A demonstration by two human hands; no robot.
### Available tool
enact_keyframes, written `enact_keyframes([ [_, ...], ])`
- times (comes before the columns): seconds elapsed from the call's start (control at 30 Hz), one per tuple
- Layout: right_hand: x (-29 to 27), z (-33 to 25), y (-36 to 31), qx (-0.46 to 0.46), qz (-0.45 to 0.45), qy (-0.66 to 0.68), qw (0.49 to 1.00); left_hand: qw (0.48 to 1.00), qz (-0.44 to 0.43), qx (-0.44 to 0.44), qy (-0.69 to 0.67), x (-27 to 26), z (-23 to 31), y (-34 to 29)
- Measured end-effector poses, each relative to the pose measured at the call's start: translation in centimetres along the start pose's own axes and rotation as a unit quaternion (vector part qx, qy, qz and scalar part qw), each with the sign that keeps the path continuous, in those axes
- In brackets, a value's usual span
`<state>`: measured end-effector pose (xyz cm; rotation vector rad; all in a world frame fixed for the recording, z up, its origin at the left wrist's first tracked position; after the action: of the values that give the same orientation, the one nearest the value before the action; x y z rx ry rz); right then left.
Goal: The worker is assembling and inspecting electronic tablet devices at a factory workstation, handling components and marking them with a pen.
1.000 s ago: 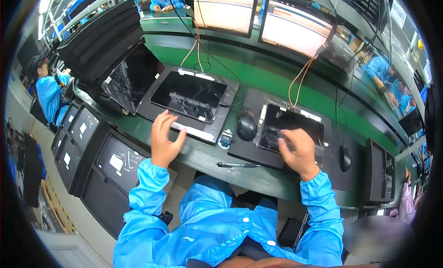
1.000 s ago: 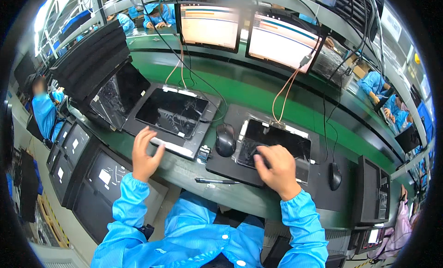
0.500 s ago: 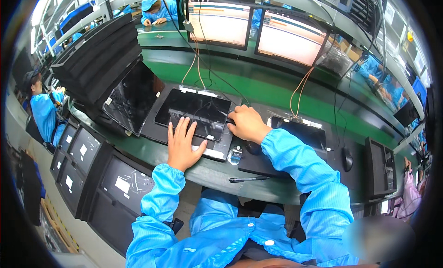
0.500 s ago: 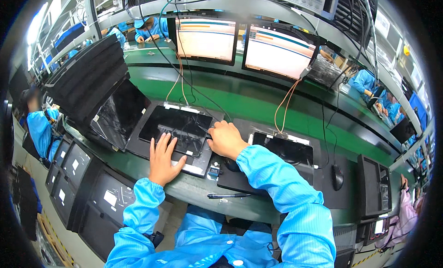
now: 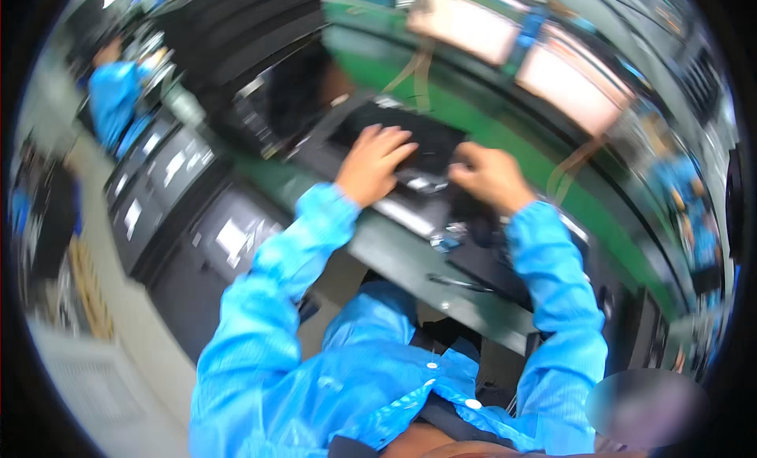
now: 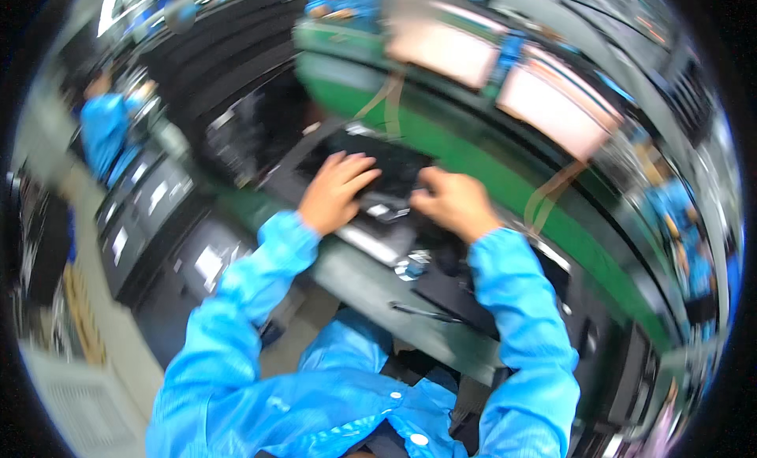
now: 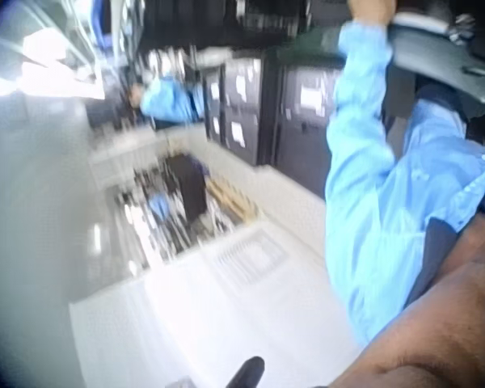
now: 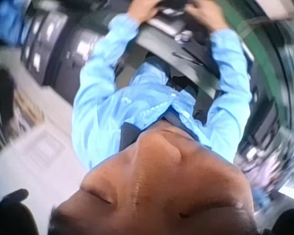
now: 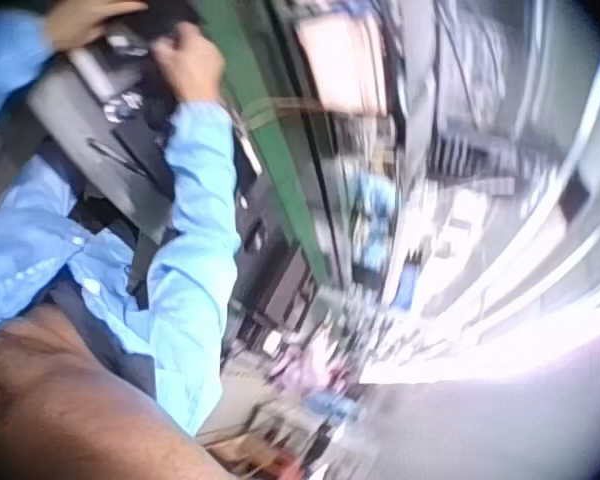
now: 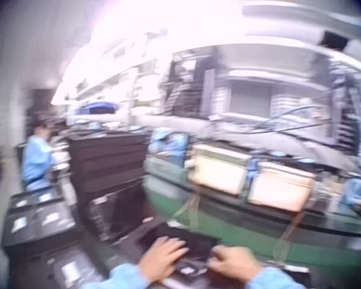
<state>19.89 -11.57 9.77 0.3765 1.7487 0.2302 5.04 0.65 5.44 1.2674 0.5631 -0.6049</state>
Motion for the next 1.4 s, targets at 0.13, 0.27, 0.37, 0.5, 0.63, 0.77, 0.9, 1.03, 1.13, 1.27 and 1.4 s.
enact_keyframes([
  [0.13, -3.6, 0.2, -1.9, -0.009, 0.102, 0.012, 0.995, 0.991, 0.132, 0.015, -0.029, -2.3, 0.8, 0.4],
  [0.27, -4.3, -2.3, -5.4, -0.069, 0.134, -0.190, 0.970, 0.943, 0.265, -0.181, -0.093, -14.2, 1.1, -4.7],
  [0.37, -0.9, 0.1, -8.6, 0.021, 0.157, -0.118, 0.980, 0.819, 0.210, -0.527, -0.086, -23.1, -4.2, -15.5],
  [0.5, 1.8, 0.1, -9.6, 0.076, 0.179, -0.031, 0.980, 0.573, 0.317, -0.642, -0.398, -31.5, -10.0, -34.3],
  [0.63, 1.9, 0.2, -11.1, 0.098, 0.204, -0.085, 0.970, 0.518, 0.197, -0.650, -0.520, -31.8, -11.4, -46.1],
  [0.77, 1.9, -0.4, -12.3, 0.111, 0.172, -0.063, 0.977, 0.479, 0.203, -0.678, -0.520, -31.9, -14.2, -57.4],
  [0.9, 1.7, -0.6, -12.3, 0.098, 0.209, -0.069, 0.970, 0.444, 0.231, -0.698, -0.513, -32.0, -16.8, -60.7],
  [1.03, 1.7, -0.6, -12.2, 0.096, 0.207, -0.058, 0.972, 0.419, 0.236, -0.706, -0.521, -31.7, -17.3, -60.7],
  [1.13, 1.8, -0.3, -12.1, 0.096, 0.219, -0.047, 0.970, 0.552, 0.270, -0.659, -0.432, -33.0, -18.2, -59.8],
  [1.27, 2.0, 0.3, -12.0, 0.095, 0.218, -0.051, 0.970, 0.586, 0.309, -0.685, -0.301, -33.9, -16.7, -58.5],
  [1.4, 1.8, 0.4, -12.0, 0.104, 0.211, -0.047, 0.971, 0.577, 0.289, -0.668, -0.371, -33.9, -20.1, -62.0],
])
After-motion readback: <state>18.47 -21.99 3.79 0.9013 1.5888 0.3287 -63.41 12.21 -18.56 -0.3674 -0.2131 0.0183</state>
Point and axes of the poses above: each hand's wrist, its own y-axis towards the middle knuckle, its own x-axis out of the palm, z = x × y, the point moved 9 cm from there along y, towards the middle knuckle, and after that the axes turned 11 degrees about -x, right-handed, at the moved point
